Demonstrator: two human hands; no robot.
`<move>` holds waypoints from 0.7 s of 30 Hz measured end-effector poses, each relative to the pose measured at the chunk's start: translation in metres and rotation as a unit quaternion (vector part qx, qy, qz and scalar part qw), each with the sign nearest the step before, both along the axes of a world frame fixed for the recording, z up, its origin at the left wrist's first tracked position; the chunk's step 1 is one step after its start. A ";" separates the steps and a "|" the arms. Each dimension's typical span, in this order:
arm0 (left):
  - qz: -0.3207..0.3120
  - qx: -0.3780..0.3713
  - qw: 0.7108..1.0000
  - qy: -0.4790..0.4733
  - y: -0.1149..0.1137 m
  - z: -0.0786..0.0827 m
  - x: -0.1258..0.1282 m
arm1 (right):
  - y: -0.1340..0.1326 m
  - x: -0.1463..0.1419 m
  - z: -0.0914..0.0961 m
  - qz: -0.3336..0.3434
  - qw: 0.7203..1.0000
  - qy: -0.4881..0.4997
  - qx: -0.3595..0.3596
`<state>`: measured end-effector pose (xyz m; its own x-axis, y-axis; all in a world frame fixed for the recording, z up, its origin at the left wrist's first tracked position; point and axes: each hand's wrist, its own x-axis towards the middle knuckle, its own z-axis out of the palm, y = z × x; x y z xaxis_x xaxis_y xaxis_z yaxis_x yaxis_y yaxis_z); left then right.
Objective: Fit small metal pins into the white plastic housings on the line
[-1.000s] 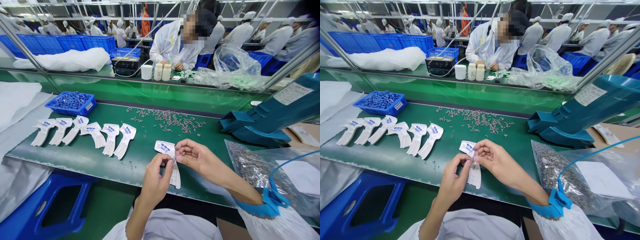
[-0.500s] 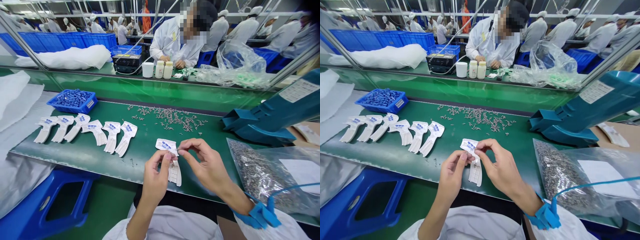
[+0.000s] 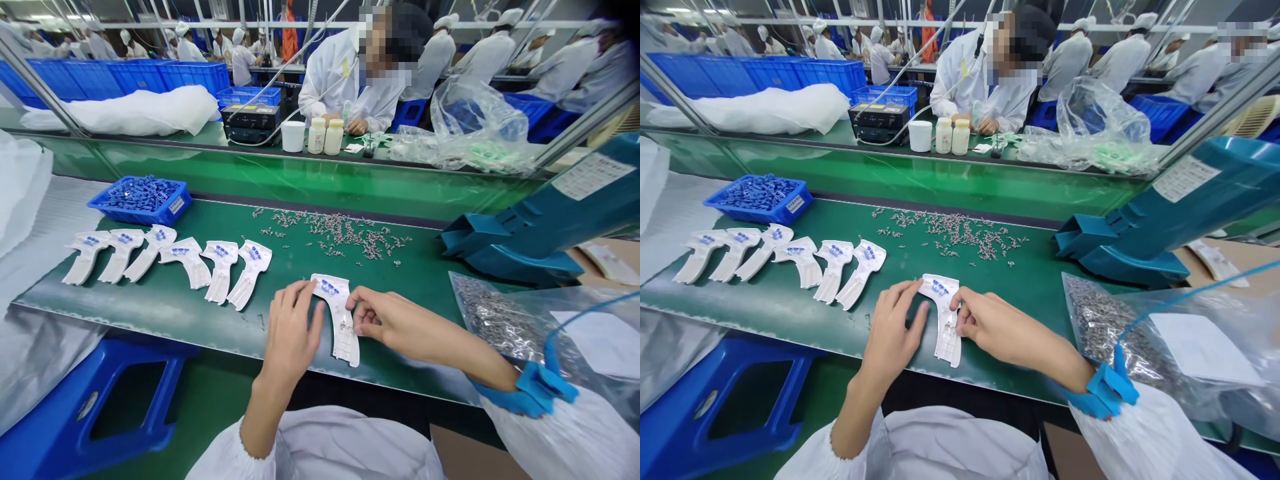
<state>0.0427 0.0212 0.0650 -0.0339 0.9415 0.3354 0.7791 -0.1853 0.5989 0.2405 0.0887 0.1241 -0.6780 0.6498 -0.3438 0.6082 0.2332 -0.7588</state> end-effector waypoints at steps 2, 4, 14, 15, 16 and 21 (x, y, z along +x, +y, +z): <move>-0.081 -0.013 0.997 0.002 -0.009 0.003 0.004 | 0.007 -0.004 0.001 0.030 0.999 -0.025 0.019; -0.129 -0.035 0.991 0.019 -0.015 0.004 0.007 | 0.013 -0.009 0.004 0.059 0.995 -0.059 0.046; -0.128 -0.043 0.991 0.019 -0.014 0.000 0.007 | 0.034 -0.030 0.022 0.169 0.971 -0.156 0.068; -0.127 -0.043 0.991 0.017 -0.014 0.000 0.007 | 0.035 -0.030 0.022 0.170 0.972 -0.150 0.057; -0.127 -0.043 0.991 0.016 -0.014 0.000 0.007 | 0.036 -0.030 0.021 0.169 0.974 -0.146 0.048; -0.127 -0.046 0.991 0.008 -0.013 0.001 0.007 | 0.036 -0.035 0.019 0.153 0.969 -0.182 0.069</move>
